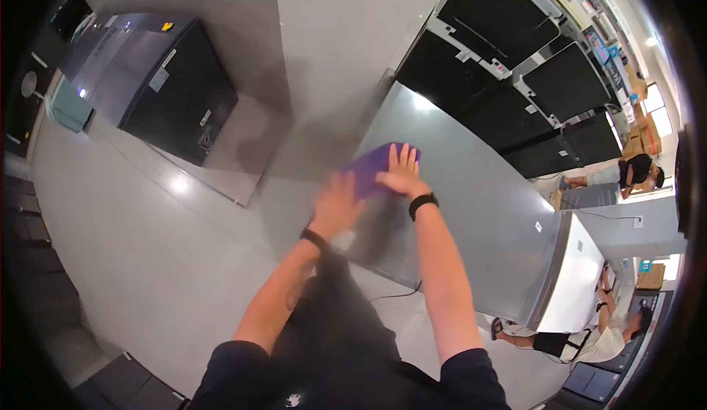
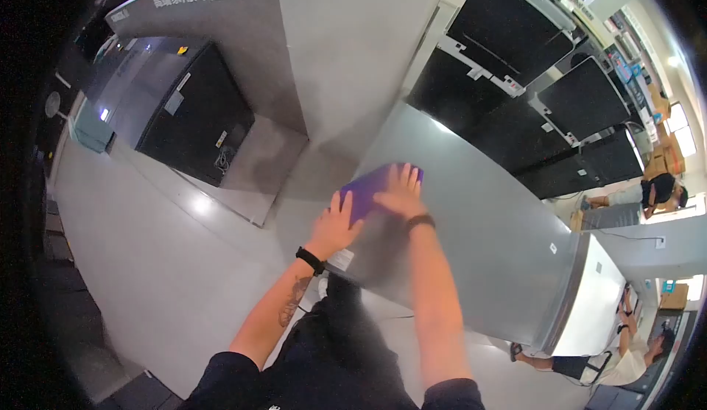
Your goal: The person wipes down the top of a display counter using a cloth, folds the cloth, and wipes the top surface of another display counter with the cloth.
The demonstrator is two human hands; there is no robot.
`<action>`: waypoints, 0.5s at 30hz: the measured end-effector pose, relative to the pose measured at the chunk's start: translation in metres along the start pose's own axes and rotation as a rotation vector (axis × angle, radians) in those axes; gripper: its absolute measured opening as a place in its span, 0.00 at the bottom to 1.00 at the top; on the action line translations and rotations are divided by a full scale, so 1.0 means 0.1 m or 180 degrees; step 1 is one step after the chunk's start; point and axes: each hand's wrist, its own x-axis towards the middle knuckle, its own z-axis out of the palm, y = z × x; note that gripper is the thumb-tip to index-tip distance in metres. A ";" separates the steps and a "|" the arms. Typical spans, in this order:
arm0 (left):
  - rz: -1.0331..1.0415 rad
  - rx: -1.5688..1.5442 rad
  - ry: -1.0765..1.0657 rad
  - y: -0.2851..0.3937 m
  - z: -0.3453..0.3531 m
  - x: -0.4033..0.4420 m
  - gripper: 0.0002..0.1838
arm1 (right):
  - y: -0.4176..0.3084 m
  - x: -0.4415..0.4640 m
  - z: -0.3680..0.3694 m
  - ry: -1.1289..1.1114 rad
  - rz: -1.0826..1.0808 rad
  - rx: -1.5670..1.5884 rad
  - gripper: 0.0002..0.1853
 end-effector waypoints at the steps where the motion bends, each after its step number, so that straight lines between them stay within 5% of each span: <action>1: 0.0138 0.0028 0.0028 -0.04 0.01 0.08 0.43 | -0.03 0.14 -0.11 -0.0069 0.0006 0.0113 0.56; 7: 0.0393 -0.1260 0.0103 -0.23 0.06 0.36 0.44 | -0.14 1.00 -0.42 0.0159 -0.0339 -0.0130 0.55; 15: 0.0491 -0.1223 -0.0036 -0.01 -0.06 1.10 0.40 | 0.13 1.97 -0.77 0.0355 -0.0454 0.0370 0.49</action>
